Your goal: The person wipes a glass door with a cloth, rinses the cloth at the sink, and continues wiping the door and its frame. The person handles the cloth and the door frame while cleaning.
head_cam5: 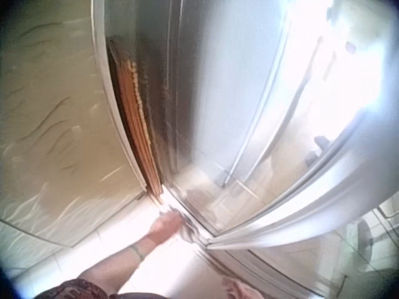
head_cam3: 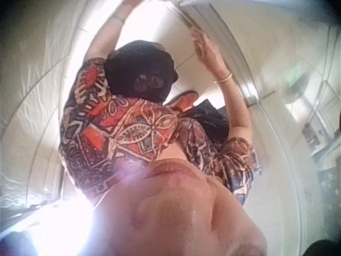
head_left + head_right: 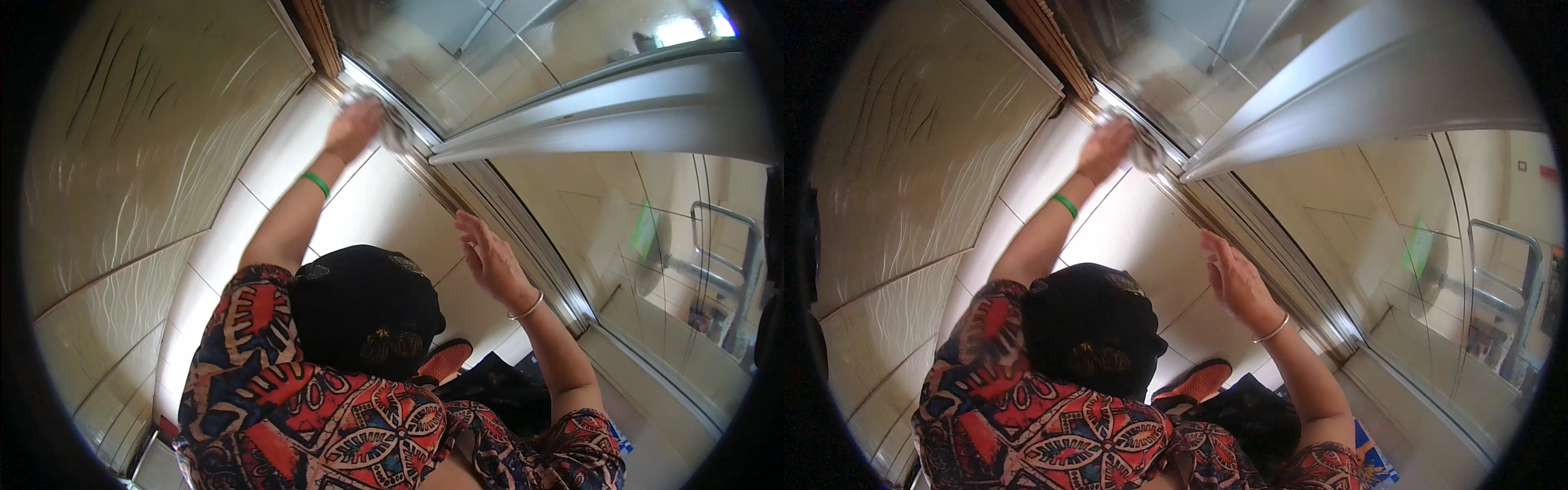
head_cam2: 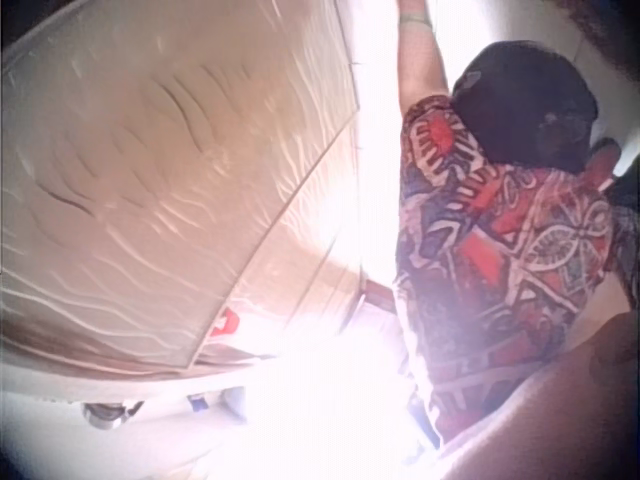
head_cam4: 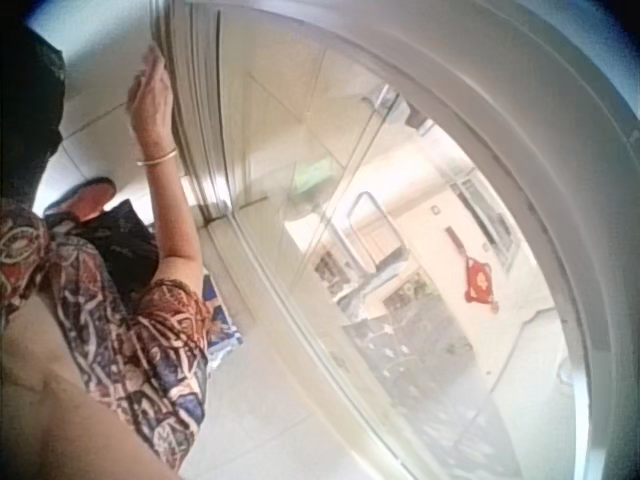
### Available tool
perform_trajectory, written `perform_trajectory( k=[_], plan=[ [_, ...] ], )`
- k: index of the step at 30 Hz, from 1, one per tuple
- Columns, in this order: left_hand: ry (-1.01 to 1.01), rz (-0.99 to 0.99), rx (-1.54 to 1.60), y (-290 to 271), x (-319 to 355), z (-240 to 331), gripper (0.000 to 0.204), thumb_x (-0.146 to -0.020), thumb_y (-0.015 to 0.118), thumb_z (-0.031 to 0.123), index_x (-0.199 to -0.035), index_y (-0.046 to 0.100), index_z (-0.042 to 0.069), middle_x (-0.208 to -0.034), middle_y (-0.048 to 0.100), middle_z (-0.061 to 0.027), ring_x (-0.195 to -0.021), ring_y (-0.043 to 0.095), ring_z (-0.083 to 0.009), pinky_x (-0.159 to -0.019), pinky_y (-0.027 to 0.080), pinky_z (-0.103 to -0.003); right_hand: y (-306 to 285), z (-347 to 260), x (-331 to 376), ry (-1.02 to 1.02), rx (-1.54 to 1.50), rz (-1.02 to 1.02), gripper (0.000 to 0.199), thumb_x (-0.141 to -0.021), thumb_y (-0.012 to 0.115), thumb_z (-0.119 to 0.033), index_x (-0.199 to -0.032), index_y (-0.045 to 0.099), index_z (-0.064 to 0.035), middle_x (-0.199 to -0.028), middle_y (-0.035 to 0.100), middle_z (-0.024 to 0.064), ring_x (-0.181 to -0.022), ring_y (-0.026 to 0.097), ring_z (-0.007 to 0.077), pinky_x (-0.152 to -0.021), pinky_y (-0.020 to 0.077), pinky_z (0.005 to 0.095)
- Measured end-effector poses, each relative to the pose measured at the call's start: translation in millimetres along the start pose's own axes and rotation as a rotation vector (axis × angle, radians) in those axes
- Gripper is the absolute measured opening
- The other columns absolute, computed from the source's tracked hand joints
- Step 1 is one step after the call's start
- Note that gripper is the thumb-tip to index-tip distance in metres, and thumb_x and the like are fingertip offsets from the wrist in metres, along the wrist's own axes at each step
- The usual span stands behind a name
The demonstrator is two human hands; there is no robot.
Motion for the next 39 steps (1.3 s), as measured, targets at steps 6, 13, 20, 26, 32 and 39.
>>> perform_trajectory(
  k=[6, 13, 20, 26, 32, 39],
  plan=[
    [-0.341, 0.045, 0.389, 9, -12, 14, 0.027, -0.080, 0.059, 0.009, -0.106, 0.063, 0.008, -0.109, 0.060, -0.0113, -0.110, 0.056, -0.0278, -0.091, 0.048, -0.037, -2, -1, -1, -0.038, 0.054, 0.033, 0.047, -0.087, 0.055, 0.003, -0.132, 0.043, -0.0038, -0.115, 0.063, 0.0183, -0.098, 0.063, 0.0343, -0.088, 0.0507, 0.0408],
    [-0.062, 0.301, 0.664, -30, -7, 84, 0.027, -0.075, 0.060, 0.011, -0.102, 0.064, 0.012, -0.113, 0.059, -0.0050, -0.111, 0.052, -0.0253, -0.098, 0.042, -0.039, 6, -5, -5, -0.007, 0.005, -0.007, 0.043, -0.086, 0.056, 0.003, -0.127, 0.046, -0.0023, -0.109, 0.063, 0.0194, -0.100, 0.062, 0.0355, -0.086, 0.0502, 0.0416],
    [0.022, 0.169, 0.456, -4, -2, 54, 0.046, -0.073, 0.062, 0.010, -0.116, 0.059, 0.025, -0.119, 0.056, -0.0002, -0.118, 0.047, -0.0244, -0.100, 0.036, -0.040, -5, -5, -2, -0.025, 0.098, 0.018, 0.039, -0.086, 0.057, 0.003, -0.124, 0.050, -0.0018, -0.104, 0.063, 0.0195, -0.095, 0.062, 0.0350, -0.084, 0.0509, 0.0410],
    [-0.167, 0.151, 0.327, 14, -1, 8, 0.034, -0.076, 0.064, 0.015, -0.108, 0.064, 0.027, -0.120, 0.056, 0.0009, -0.122, 0.047, -0.0217, -0.102, 0.036, -0.045, -27, -2, 8, -0.030, 0.137, 0.116, 0.037, -0.088, 0.056, 0.002, -0.124, 0.052, -0.0021, -0.099, 0.064, 0.0192, -0.090, 0.063, 0.0331, -0.082, 0.0519, 0.0398],
    [-0.359, 0.001, 0.289, 14, 0, -11, 0.037, -0.083, 0.057, 0.013, -0.116, 0.063, 0.030, -0.125, 0.051, 0.0020, -0.124, 0.043, -0.0226, -0.106, 0.033, -0.043, -33, 1, 11, -0.005, 0.149, 0.138, 0.035, -0.088, 0.055, 0.001, -0.123, 0.054, -0.0027, -0.098, 0.065, 0.0184, -0.090, 0.063, 0.0327, -0.081, 0.0519, 0.0397],
    [-0.124, 0.126, 0.441, -22, 0, 88, 0.036, -0.080, 0.060, 0.017, -0.115, 0.059, 0.026, -0.124, 0.051, -0.0024, -0.127, 0.041, -0.0266, -0.104, 0.032, -0.046, -9, 8, 2, -0.038, 0.107, 0.065, 0.036, -0.087, 0.054, 0.001, -0.123, 0.052, -0.0035, -0.101, 0.064, 0.0188, -0.096, 0.061, 0.0338, -0.086, 0.0499, 0.0407]
  ],
)
Point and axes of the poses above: each hand's wrist, its own x-axis away from the middle knuckle, its own y-axis out of the palm, z = x × y, the point moved 1 cm from there along -x, towards the middle knuckle
